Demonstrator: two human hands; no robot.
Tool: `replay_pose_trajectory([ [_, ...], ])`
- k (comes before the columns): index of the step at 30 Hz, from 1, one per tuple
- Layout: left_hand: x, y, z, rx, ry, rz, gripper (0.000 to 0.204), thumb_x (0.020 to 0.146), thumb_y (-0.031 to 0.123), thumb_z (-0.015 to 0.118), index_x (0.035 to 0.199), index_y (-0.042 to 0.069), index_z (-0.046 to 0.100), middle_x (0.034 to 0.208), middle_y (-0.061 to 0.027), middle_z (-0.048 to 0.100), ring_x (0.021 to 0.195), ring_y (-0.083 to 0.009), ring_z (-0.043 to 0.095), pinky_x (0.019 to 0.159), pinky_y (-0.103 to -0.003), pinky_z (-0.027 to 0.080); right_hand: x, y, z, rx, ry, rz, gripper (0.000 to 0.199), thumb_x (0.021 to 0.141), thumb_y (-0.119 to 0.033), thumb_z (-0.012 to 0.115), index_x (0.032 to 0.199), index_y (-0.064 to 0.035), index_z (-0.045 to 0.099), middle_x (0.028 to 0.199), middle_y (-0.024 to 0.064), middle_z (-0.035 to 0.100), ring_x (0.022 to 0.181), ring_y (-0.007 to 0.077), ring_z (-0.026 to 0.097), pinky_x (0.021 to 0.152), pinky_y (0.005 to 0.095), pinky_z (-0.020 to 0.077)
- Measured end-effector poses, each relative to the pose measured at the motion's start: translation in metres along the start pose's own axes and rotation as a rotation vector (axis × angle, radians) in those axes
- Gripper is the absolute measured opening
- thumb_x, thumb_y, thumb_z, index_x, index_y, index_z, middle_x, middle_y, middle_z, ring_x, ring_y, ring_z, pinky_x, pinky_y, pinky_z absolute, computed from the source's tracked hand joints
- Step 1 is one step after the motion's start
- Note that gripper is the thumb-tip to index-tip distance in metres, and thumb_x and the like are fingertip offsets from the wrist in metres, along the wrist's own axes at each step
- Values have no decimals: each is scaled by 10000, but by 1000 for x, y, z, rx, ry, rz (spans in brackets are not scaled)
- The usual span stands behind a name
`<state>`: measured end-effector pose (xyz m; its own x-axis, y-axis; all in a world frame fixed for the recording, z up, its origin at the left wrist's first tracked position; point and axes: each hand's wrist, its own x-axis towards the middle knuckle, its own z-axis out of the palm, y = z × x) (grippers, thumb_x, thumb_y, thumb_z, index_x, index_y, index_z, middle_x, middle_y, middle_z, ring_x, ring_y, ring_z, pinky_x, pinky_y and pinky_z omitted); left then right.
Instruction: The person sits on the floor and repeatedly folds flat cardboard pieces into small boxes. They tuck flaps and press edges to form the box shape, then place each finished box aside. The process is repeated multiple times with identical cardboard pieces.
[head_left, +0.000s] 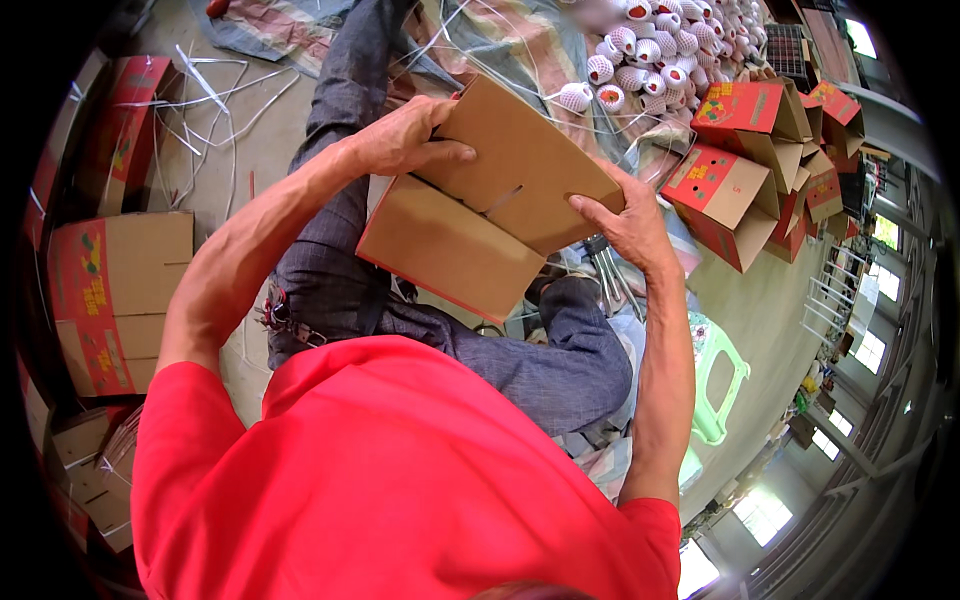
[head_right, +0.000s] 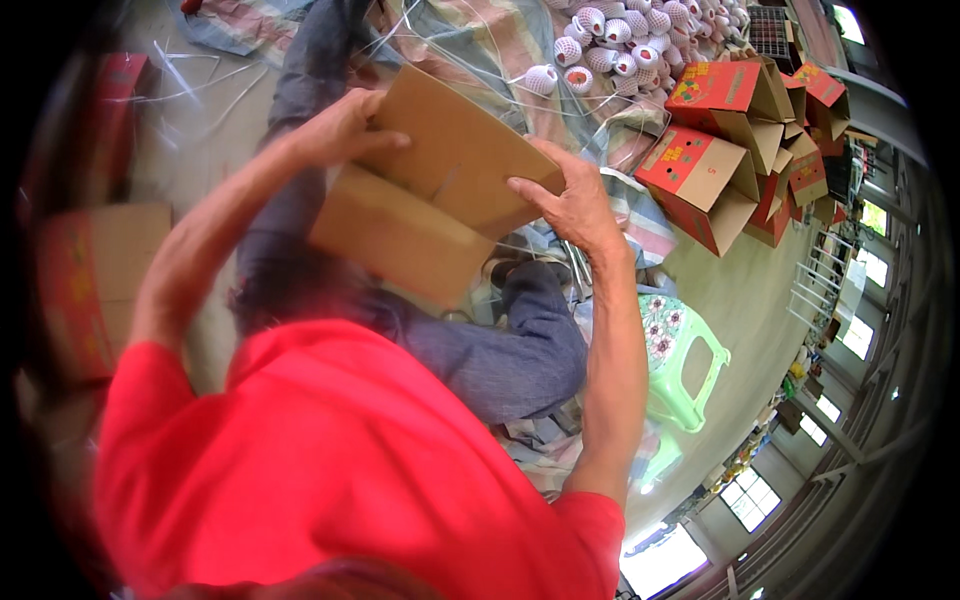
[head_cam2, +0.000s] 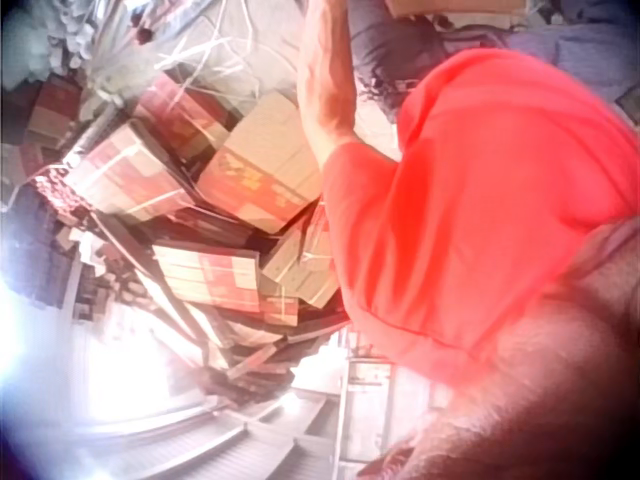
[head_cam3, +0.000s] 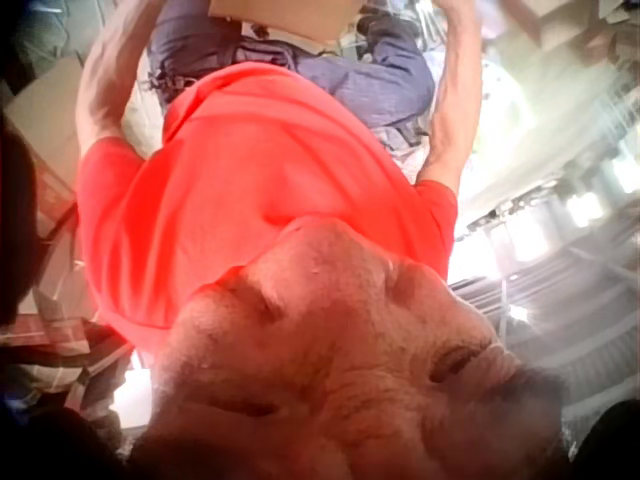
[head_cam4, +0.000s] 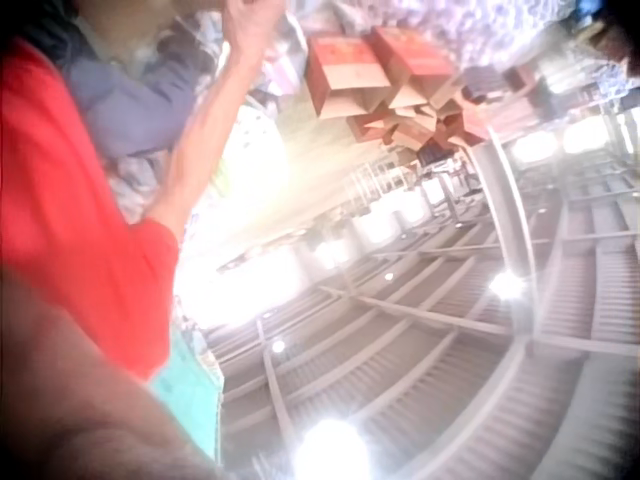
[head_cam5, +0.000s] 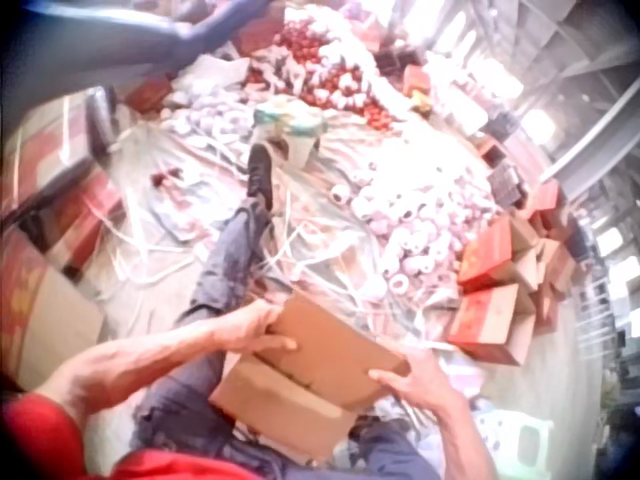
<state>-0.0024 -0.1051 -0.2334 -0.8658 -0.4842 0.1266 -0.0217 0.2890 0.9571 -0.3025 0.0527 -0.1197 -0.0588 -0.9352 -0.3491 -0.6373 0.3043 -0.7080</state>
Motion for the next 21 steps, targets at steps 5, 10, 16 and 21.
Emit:
replay_pose_trajectory([
  [5, 9, 46, -8, 260, 147, -122, 517, 868, 146, 808, 1325, 4, 613, 1083, -158, 745, 949, -278, 724, 874, -393, 561, -14, 15, 12, -32, 91, -20, 554, 868, -244, 860, 1329, 6, 682, 1173, 170, 766, 1071, 220, 724, 958, 368, 555],
  [10, 63, 104, -16, 870, 274, 506, 541, 726, 155, 843, 1235, 95, 673, 1038, -150, 744, 956, -356, 728, 832, -473, 578, -17, 5, 14, -29, 72, -1, 554, 871, -226, 854, 1335, 19, 674, 1183, 186, 765, 1078, 232, 735, 965, 364, 555],
  [16, 90, 79, 0, 884, -423, 311, 342, 754, 229, 780, 1064, 97, 722, 881, -130, 754, 891, -367, 745, 771, -463, 582, -27, 3, 20, -55, 118, -35, 499, 874, -190, 843, 1298, 21, 686, 1162, 183, 770, 1060, 249, 744, 947, 371, 562],
  [21, 65, 90, 21, 938, -333, 205, 255, 816, 229, 727, 1041, 109, 733, 860, -122, 755, 875, -327, 758, 762, -459, 591, -47, 6, 42, -57, 216, -105, 495, 866, -173, 844, 1298, 11, 687, 1190, 201, 759, 1092, 315, 745, 949, 388, 567],
])
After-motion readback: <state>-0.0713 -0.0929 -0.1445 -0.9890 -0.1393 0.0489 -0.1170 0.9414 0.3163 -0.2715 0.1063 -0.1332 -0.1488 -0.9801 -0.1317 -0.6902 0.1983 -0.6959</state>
